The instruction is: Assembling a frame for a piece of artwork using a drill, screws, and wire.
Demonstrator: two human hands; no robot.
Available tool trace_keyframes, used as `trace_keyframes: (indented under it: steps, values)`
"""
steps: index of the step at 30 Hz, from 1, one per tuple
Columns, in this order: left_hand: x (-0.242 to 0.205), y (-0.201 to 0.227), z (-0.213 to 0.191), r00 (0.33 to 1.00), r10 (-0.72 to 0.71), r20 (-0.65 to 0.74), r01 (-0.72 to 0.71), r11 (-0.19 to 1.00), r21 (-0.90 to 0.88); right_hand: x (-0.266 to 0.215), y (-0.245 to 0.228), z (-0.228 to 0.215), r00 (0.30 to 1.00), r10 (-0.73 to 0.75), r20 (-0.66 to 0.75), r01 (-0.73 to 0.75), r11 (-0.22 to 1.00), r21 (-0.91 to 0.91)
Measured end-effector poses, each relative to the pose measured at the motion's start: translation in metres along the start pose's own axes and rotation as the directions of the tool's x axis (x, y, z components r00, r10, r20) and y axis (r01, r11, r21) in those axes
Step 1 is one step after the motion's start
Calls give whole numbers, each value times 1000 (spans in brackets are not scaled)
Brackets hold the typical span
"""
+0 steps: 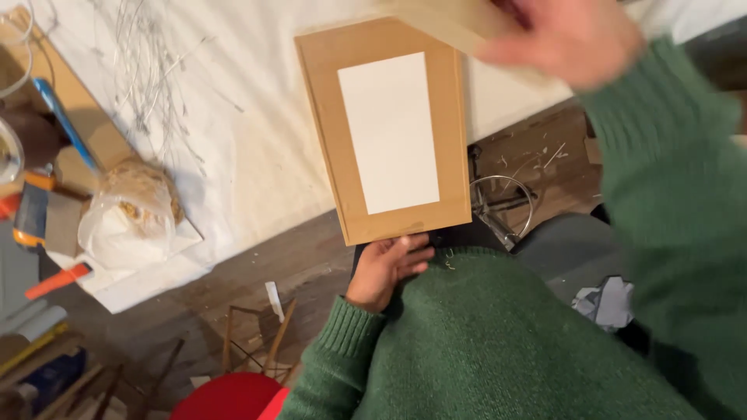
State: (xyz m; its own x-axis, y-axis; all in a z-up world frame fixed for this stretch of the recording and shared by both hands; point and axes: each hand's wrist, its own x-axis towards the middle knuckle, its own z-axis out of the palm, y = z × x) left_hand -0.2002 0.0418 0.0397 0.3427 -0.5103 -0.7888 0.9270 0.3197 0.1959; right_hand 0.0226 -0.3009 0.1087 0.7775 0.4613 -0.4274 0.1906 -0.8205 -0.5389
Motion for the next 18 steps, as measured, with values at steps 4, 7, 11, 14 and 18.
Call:
trace_keyframes:
  steps: [4, 7, 11, 14, 18]
  values:
    - [-16, 32, 22, 990, -138, 16, 120, 909, 400, -120, -46, 75, 832, 477, -282, -25, 540, 841]
    - [-21, 91, 69, 916, 401, -4, -60, 146, 987, -168, -59, 168, 712, 644, -281, 50, 353, 934]
    - [53, 143, 74, 690, 487, 535, -153, -624, 766, -171, -93, 222, 677, 646, -354, -3, 483, 876]
    - [85, 159, 72, 750, 439, 496, -52, -707, 705, -149, -123, 210, 697, 561, -448, -55, 663, 746]
    - [97, 165, 77, 758, 442, 479, -20, -719, 695, -152, -117, 252, 713, 459, -530, -49, 786, 616]
